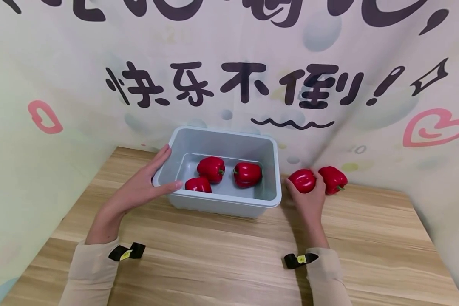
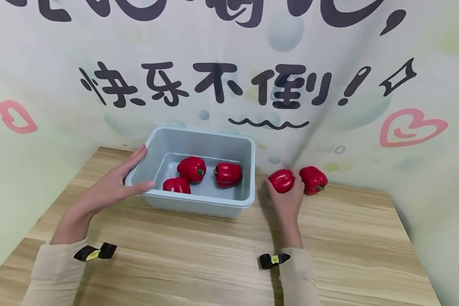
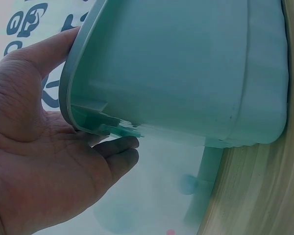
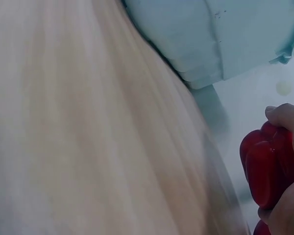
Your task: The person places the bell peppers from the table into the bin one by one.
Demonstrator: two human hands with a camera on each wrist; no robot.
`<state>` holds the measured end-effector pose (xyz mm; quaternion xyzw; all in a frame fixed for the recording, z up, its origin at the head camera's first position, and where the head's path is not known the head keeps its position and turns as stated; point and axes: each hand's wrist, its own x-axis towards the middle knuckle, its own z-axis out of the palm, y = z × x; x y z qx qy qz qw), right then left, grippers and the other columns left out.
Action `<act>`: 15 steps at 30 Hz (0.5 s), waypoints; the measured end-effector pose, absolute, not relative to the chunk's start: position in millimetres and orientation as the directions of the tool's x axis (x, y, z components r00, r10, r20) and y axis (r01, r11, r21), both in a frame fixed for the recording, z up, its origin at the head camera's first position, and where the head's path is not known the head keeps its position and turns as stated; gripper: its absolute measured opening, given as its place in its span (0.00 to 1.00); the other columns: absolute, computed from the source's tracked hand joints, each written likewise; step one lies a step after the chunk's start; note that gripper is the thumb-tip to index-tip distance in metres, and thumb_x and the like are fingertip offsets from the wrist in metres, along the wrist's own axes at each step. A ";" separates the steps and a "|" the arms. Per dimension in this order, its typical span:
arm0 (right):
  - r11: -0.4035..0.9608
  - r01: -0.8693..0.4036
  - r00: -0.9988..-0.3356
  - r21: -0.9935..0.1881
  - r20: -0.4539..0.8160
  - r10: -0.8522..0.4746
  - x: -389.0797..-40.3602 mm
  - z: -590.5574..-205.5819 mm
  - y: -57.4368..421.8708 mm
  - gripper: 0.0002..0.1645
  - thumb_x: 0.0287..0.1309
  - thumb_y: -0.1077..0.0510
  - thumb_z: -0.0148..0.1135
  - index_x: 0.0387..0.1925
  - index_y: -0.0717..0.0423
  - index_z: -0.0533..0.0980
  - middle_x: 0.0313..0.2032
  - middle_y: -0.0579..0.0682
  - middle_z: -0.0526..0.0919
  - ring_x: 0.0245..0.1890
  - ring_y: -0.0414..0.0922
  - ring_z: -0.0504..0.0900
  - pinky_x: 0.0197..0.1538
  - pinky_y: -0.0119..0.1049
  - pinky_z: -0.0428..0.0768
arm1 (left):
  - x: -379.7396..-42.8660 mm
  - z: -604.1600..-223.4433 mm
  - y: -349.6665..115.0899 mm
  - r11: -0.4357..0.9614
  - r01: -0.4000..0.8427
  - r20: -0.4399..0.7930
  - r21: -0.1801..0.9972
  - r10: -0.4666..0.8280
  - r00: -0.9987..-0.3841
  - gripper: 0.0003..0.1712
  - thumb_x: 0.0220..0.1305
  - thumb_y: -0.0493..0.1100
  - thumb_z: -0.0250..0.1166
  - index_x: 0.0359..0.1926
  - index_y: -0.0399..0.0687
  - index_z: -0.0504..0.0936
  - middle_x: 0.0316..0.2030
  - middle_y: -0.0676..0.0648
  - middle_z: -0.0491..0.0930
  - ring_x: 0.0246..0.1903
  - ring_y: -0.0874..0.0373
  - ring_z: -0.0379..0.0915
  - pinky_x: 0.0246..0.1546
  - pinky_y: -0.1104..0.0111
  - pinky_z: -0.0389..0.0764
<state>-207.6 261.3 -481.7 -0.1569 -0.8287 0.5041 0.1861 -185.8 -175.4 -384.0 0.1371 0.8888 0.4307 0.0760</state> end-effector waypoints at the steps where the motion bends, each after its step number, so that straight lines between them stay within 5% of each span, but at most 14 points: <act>1: 0.443 0.068 -0.884 -0.894 0.152 0.442 -206.6 -480.8 261.2 0.56 0.56 0.54 0.80 0.79 0.49 0.59 0.77 0.56 0.65 0.76 0.57 0.64 0.69 0.64 0.77 | -185.7 -383.9 -175.7 0.590 0.177 -0.017 0.787 0.309 -0.951 0.60 0.66 0.59 0.71 0.87 0.58 0.44 0.88 0.50 0.37 0.83 0.33 0.44 0.70 0.33 0.70; 15: 0.476 0.018 -0.899 -0.879 0.194 0.392 -185.4 -464.0 259.7 0.55 0.55 0.52 0.81 0.79 0.49 0.61 0.76 0.56 0.67 0.74 0.58 0.67 0.67 0.66 0.79 | -186.2 -385.0 -177.1 0.576 0.173 -0.019 0.799 0.312 -0.950 0.60 0.66 0.59 0.71 0.87 0.59 0.43 0.88 0.51 0.37 0.83 0.34 0.45 0.70 0.35 0.72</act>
